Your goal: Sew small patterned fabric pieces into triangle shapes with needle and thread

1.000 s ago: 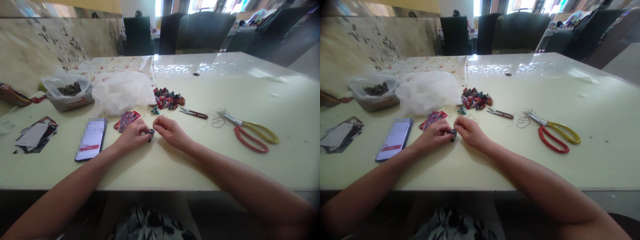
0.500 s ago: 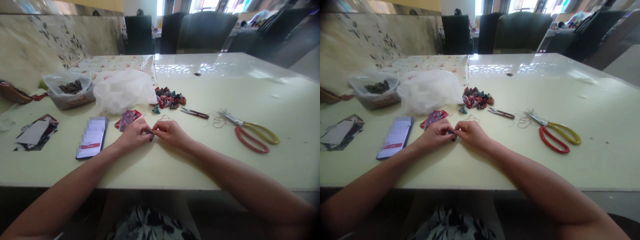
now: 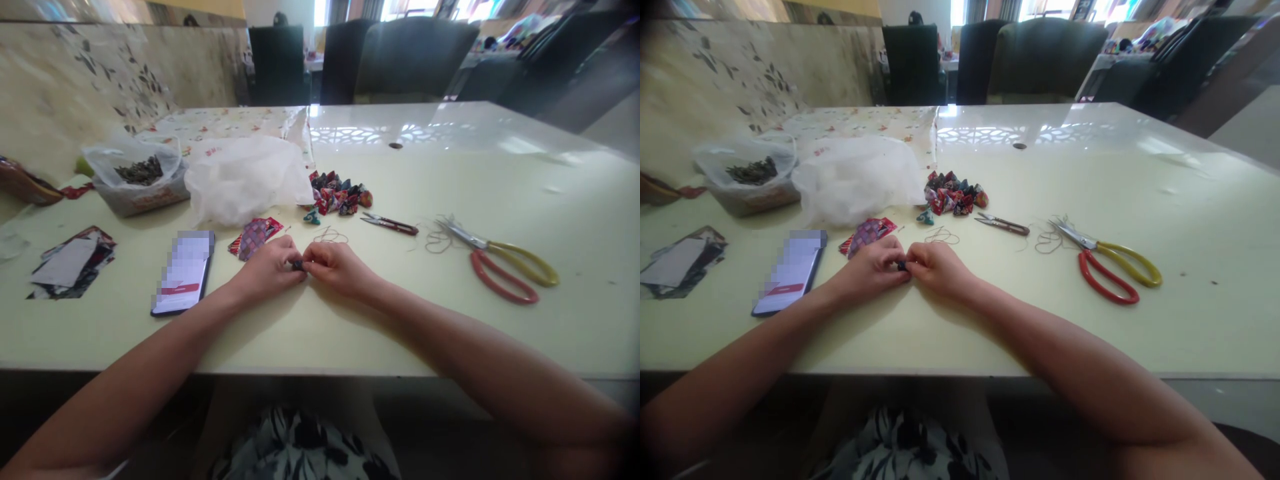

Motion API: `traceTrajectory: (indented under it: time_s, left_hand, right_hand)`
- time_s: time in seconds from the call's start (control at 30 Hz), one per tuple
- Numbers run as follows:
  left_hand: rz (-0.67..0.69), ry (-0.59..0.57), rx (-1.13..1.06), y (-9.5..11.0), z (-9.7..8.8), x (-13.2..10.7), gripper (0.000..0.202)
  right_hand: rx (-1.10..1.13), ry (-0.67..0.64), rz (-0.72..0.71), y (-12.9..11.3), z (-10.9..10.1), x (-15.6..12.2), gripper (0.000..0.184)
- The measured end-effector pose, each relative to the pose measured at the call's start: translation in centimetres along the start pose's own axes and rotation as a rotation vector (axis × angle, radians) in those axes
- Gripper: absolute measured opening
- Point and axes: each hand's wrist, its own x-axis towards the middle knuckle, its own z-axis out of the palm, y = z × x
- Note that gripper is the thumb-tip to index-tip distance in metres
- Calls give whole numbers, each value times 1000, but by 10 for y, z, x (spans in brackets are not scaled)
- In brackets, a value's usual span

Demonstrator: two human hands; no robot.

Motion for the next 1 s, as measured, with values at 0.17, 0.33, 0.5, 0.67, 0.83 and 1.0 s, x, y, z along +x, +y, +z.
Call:
traceTrajectory:
  time_s: [0.17,0.33,0.5,0.67,0.83,1.0]
  left_hand:
    - [17,-54,68,-1,0,2,12]
    - [1,-65,-10,-5,-1,1,9]
    - [27,-34,-79,-5,-7,0,8]
    - [26,-26,-128,-6,-17,-1,16]
    - [60,0,-181,-5,-21,-2,20]
    - [141,86,-147,-1,-20,-2,8]
  right_hand:
    - [137,76,-5,-2,8,-2,12]
    - [258,35,7,2,6,1,11]
    - [211,33,-45,5,2,1,12]
    - [120,20,-131,2,0,-3,12]
    - [133,15,-130,2,-1,-3,11]
    - [178,49,-125,6,-1,-2,15]
